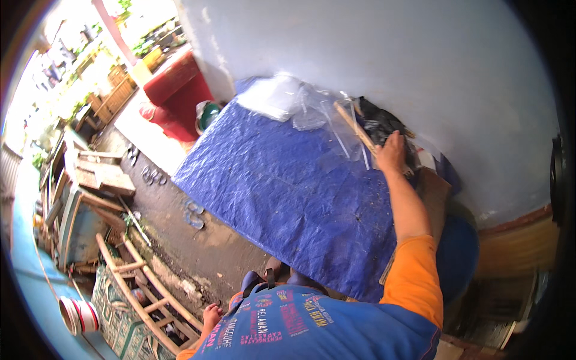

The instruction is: The person places a wooden plank on a blue tarp, retrieves a small wooden frame, and positions it on the plank. They then pick up a plastic bag and place it on the frame. The person continues to adjust the frame and plank on the tarp.

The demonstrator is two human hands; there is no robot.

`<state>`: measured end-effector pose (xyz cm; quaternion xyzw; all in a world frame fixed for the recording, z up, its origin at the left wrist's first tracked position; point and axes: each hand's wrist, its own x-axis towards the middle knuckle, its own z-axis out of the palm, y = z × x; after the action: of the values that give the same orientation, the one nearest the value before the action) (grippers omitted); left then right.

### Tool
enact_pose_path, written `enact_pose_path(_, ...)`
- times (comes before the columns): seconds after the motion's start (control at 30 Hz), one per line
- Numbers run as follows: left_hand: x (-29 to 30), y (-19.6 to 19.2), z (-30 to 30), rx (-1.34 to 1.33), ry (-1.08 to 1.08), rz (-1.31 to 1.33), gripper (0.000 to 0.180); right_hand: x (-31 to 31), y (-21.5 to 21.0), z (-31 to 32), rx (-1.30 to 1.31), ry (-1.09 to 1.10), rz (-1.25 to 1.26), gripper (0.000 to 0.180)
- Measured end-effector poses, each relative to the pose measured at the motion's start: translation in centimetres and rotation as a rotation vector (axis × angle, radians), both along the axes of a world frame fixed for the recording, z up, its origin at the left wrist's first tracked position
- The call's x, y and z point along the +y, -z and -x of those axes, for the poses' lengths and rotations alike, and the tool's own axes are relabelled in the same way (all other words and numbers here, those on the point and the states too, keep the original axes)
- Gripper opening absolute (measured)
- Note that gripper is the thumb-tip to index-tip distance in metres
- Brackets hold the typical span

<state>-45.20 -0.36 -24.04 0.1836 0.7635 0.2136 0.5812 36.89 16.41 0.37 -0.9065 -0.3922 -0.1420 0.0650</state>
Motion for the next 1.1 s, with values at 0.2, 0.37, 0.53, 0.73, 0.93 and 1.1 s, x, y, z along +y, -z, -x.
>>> enact_pose_path(0.2, -3.7, -3.4, -1.8, 0.104, -0.032, 0.064, 0.033, -1.1, 0.4, -6.2, 0.261, 0.110, 0.311, 0.061)
enact_pose_path(0.37, -5.6, -3.5, -2.5, 0.084, -0.155, 0.111, 0.033, -1.2, 3.3, -10.4, 0.461, 0.052, 0.031, 0.048)
enact_pose_path(0.53, -6.3, -2.6, -3.1, 0.050, -0.174, 0.094, 0.029, -0.2, 1.9, -7.6, 0.232, 0.177, -0.223, 0.035)
enact_pose_path(0.73, -5.1, -1.1, -0.8, 0.029, -0.204, 0.102, 0.028, 4.6, 0.2, 5.3, 0.046, -0.031, -0.372, 0.035)
enact_pose_path(0.93, -3.5, 0.7, 3.7, -0.028, -0.348, 0.093, 0.025, 10.3, 3.3, 23.9, 0.262, -0.482, -0.360, 0.035)
enact_pose_path(1.1, -3.5, 1.5, 8.4, -0.055, -0.447, 0.158, 0.025, 14.3, 5.2, 38.4, 0.484, -0.629, -0.284, 0.038)
